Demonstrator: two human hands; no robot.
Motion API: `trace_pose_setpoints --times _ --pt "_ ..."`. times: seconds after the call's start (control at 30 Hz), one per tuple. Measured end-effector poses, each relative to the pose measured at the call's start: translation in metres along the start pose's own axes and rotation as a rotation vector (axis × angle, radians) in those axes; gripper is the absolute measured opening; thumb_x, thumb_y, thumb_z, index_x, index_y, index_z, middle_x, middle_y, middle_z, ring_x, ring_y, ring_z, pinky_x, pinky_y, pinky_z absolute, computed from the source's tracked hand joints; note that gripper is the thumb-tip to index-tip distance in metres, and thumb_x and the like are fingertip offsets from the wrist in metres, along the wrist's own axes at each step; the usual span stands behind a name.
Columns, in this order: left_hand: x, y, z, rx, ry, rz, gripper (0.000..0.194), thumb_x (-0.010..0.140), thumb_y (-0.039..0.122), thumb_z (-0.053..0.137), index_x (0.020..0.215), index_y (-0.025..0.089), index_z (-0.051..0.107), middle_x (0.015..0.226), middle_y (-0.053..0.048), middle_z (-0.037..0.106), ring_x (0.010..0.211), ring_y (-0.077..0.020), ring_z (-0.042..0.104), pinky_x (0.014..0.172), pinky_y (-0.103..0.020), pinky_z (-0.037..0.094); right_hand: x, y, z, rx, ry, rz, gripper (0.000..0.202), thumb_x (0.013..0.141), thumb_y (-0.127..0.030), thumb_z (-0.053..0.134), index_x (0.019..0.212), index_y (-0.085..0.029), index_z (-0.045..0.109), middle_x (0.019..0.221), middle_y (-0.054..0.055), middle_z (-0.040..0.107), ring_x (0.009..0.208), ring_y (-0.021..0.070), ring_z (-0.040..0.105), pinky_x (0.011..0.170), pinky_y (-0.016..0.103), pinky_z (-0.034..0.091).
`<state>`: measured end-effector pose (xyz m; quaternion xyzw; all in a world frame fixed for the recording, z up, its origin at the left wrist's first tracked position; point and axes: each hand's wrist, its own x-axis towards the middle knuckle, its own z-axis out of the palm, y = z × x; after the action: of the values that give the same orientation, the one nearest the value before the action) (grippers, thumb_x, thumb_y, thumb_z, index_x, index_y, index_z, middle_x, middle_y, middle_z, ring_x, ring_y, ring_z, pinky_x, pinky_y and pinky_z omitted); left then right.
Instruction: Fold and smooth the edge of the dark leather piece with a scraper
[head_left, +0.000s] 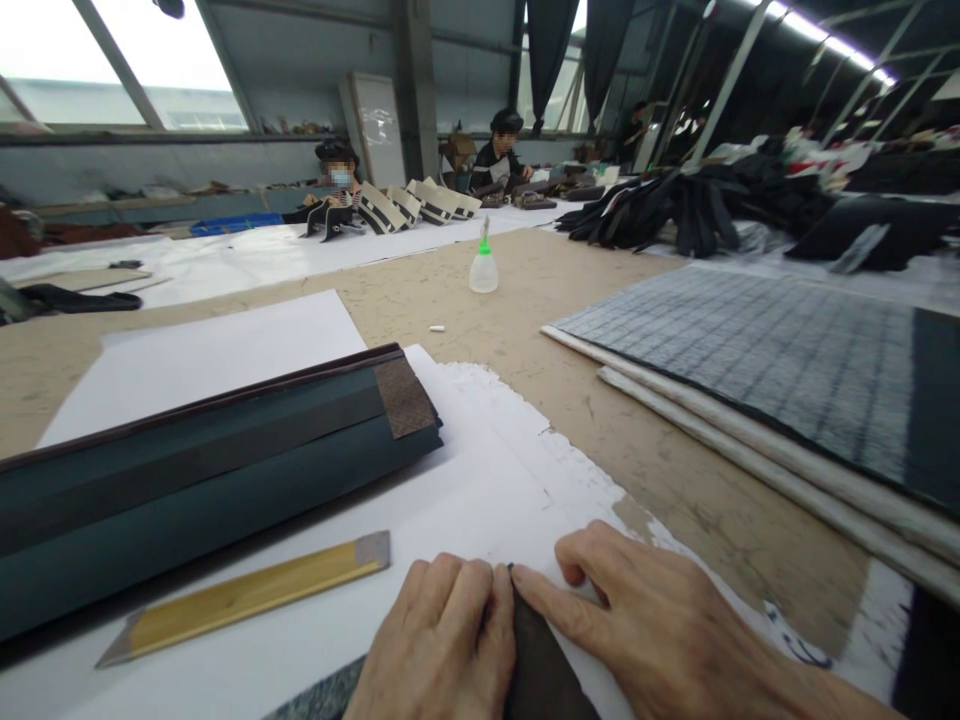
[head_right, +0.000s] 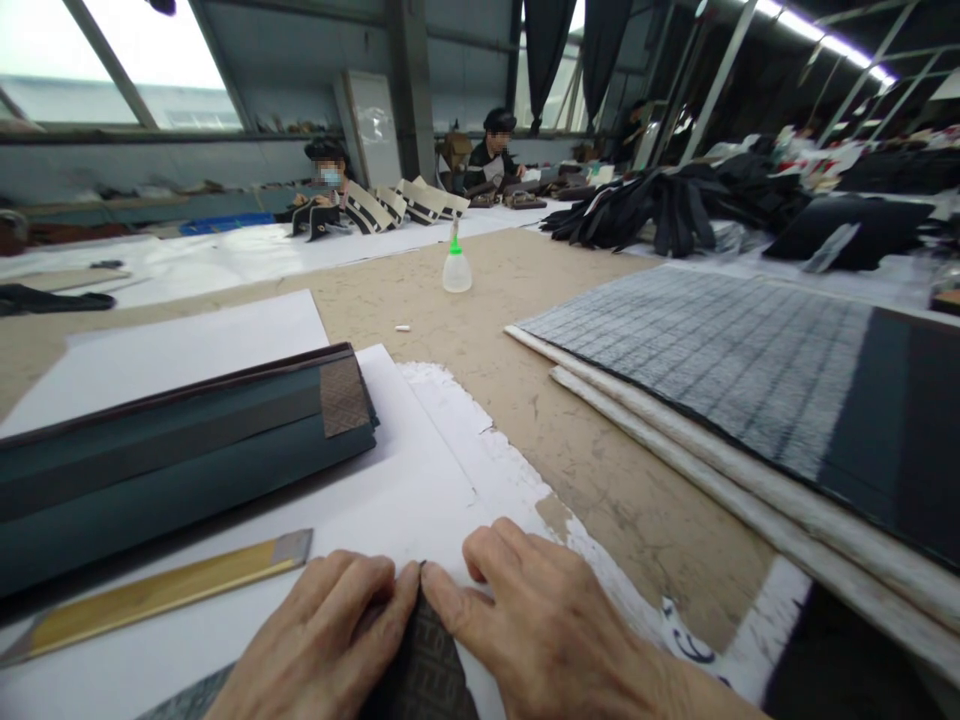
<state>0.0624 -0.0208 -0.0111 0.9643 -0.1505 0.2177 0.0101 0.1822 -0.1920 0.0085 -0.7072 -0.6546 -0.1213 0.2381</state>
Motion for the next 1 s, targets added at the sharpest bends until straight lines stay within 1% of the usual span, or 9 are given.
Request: trace_pose_setpoints --times 0.17,0.27,0.37,0.5,0.57,0.67,0.83,0.93,1.0 --pt "-0.012 -0.010 -0.005 -0.011 0.060 0.013 0.034 0.098 0.013 0.023 0.116 0.007 0.050 0.089 -0.008 0.054 0.073 -0.0166 0.050 0.062 -0.025 0.049 -0.003 0.000 -0.002 -0.029 -0.055 0.015 0.050 0.074 0.002 0.031 0.110 -0.017 0.061 0.076 0.005 0.054 0.066 0.0150 0.049 0.057 0.023 0.040" --pt "-0.027 -0.016 -0.015 0.001 0.032 0.024 0.031 0.097 0.010 0.028 0.118 0.008 0.050 0.092 -0.007 0.055 0.078 -0.0165 0.051 0.071 -0.025 0.049 -0.005 0.000 0.001 -0.038 -0.063 -0.001 0.051 0.074 0.002 0.031 0.111 -0.018 0.061 0.076 0.005 0.054 0.066 0.0153 0.049 0.056 0.024 0.039" --pt "-0.036 -0.020 -0.023 0.079 -0.020 0.070 0.030 0.094 0.005 0.032 0.116 0.007 0.052 0.090 -0.007 0.057 0.075 -0.0171 0.053 0.069 -0.026 0.050 -0.003 -0.001 0.002 -0.087 -0.037 -0.022 0.048 0.079 0.002 0.030 0.110 -0.017 0.061 0.084 0.006 0.059 0.075 0.0171 0.053 0.063 0.028 0.043" --pt "-0.034 -0.019 -0.026 0.165 -0.029 0.088 0.029 0.091 0.002 0.032 0.109 0.006 0.055 0.082 -0.005 0.058 0.067 -0.0161 0.054 0.059 -0.024 0.050 0.003 -0.003 0.001 -0.134 0.028 -0.118 0.048 0.092 -0.002 0.020 0.106 -0.016 0.063 0.105 0.003 0.063 0.100 0.0180 0.052 0.086 0.033 0.040" --pt "-0.031 -0.018 -0.025 0.172 -0.003 0.091 0.027 0.091 0.002 0.032 0.105 0.006 0.055 0.077 -0.004 0.058 0.063 -0.0153 0.054 0.056 -0.024 0.050 0.007 -0.003 0.000 -0.117 -0.005 -0.161 0.051 0.097 -0.008 0.015 0.102 -0.017 0.065 0.107 0.000 0.064 0.105 0.0166 0.050 0.092 0.032 0.037" --pt "-0.028 -0.017 -0.023 0.161 0.022 0.111 0.027 0.092 0.003 0.029 0.102 0.006 0.055 0.074 -0.004 0.057 0.060 -0.0151 0.054 0.054 -0.024 0.049 0.011 -0.002 -0.002 -0.086 -0.067 -0.200 0.057 0.100 -0.016 0.011 0.097 -0.017 0.067 0.108 -0.001 0.065 0.101 0.0165 0.053 0.091 0.033 0.038" --pt "-0.028 -0.017 -0.021 0.153 0.025 0.071 0.032 0.092 0.004 0.025 0.102 0.008 0.055 0.075 -0.004 0.057 0.061 -0.0164 0.053 0.056 -0.026 0.048 0.016 -0.001 -0.009 -0.064 -0.045 -0.223 0.051 0.094 -0.006 0.016 0.094 -0.013 0.067 0.100 0.003 0.068 0.087 0.0164 0.057 0.083 0.032 0.041" --pt "-0.027 -0.017 -0.022 0.138 -0.009 0.053 0.034 0.092 0.004 0.023 0.101 0.008 0.055 0.075 -0.004 0.057 0.061 -0.0158 0.052 0.055 -0.025 0.046 0.022 -0.004 -0.015 -0.032 -0.034 -0.208 0.045 0.083 0.001 0.024 0.093 -0.013 0.066 0.095 0.005 0.068 0.084 0.0171 0.057 0.083 0.033 0.041" --pt "-0.027 -0.016 -0.023 0.120 -0.022 0.047 0.035 0.093 0.004 0.022 0.098 0.008 0.056 0.073 -0.004 0.056 0.060 -0.0155 0.051 0.053 -0.024 0.044 0.027 -0.007 -0.015 -0.055 -0.069 -0.195 0.045 0.082 0.002 0.026 0.099 -0.013 0.064 0.095 0.006 0.067 0.087 0.0174 0.057 0.086 0.034 0.041"
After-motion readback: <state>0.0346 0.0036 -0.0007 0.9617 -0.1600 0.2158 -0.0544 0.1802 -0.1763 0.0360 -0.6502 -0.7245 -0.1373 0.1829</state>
